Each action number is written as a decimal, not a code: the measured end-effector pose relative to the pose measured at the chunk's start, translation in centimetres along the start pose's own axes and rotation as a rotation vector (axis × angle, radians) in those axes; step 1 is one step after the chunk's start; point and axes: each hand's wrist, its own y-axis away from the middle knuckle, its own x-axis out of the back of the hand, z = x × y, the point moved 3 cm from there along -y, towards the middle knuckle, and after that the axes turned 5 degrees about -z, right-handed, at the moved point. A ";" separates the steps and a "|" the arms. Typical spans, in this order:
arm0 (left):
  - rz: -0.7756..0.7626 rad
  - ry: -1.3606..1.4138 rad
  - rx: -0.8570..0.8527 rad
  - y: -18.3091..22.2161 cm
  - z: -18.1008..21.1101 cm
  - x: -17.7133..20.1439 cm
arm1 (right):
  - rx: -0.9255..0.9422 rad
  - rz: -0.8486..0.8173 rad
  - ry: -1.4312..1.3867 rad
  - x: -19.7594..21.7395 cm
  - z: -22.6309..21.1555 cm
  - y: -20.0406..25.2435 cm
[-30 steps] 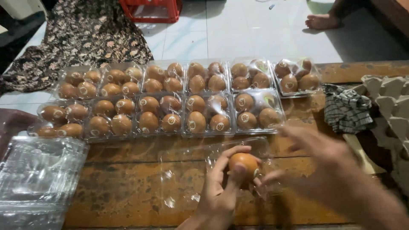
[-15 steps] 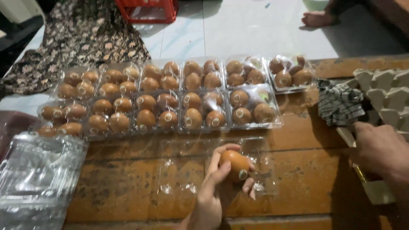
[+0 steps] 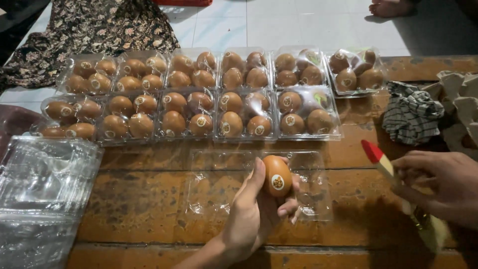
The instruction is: Brushing individual eggs with a paintbrush to clean or coat them before packaging.
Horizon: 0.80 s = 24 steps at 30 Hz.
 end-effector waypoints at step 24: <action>0.115 -0.643 0.341 1.6 0.5 -3.5 | 0.270 0.490 -1.478 -0.2 -10.2 7.6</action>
